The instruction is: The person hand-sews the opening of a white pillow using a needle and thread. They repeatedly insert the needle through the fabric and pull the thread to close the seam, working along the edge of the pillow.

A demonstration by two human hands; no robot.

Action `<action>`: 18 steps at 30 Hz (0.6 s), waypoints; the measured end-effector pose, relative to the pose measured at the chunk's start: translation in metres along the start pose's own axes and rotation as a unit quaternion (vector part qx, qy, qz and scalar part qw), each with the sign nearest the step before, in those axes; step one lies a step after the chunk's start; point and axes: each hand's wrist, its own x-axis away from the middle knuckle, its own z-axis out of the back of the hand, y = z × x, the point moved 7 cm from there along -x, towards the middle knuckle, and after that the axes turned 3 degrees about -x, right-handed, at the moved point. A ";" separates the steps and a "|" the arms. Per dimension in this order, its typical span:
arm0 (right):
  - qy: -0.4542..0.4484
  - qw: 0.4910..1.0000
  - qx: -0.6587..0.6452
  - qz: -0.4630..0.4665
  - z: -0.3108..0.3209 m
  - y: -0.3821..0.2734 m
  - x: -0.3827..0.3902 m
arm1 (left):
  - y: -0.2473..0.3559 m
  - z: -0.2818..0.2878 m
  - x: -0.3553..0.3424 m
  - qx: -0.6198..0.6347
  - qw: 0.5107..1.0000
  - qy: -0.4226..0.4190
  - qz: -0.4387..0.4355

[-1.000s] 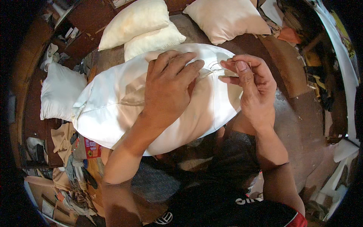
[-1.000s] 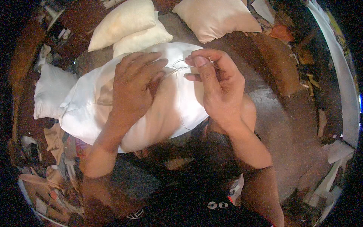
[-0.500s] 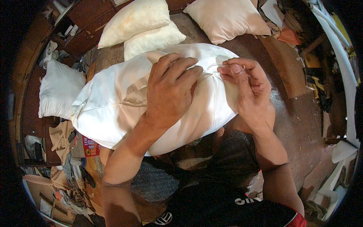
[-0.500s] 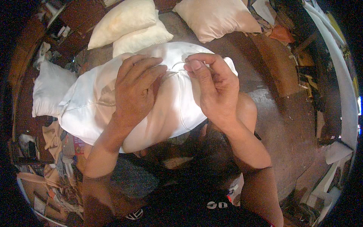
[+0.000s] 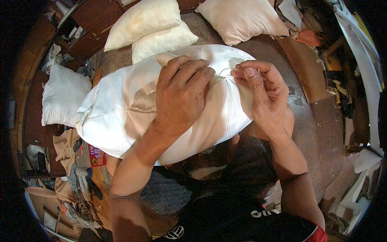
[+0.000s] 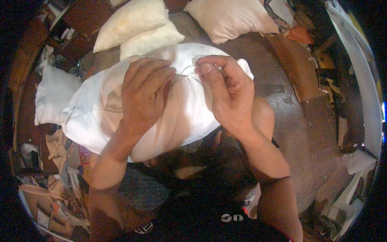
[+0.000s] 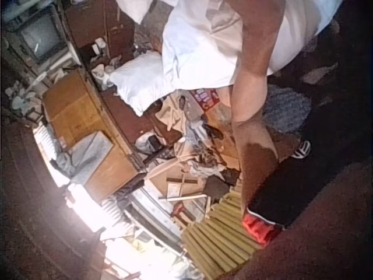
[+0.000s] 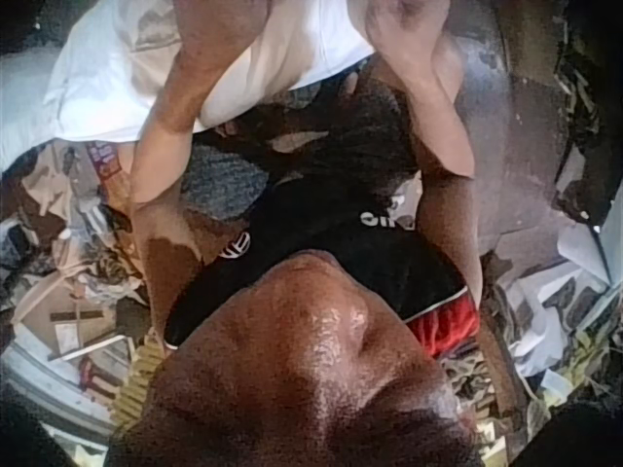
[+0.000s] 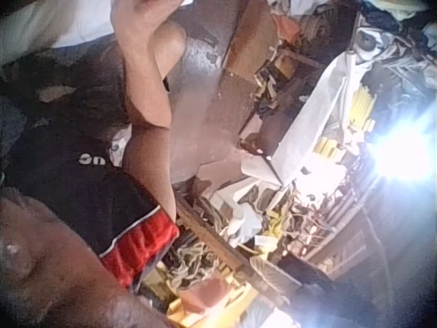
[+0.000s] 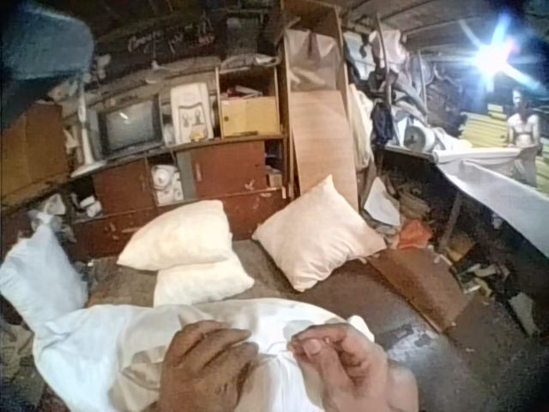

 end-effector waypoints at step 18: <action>-0.043 0.999 -0.006 0.003 -0.014 0.003 0.006 | -0.005 -0.005 0.000 0.100 0.994 -0.037 0.024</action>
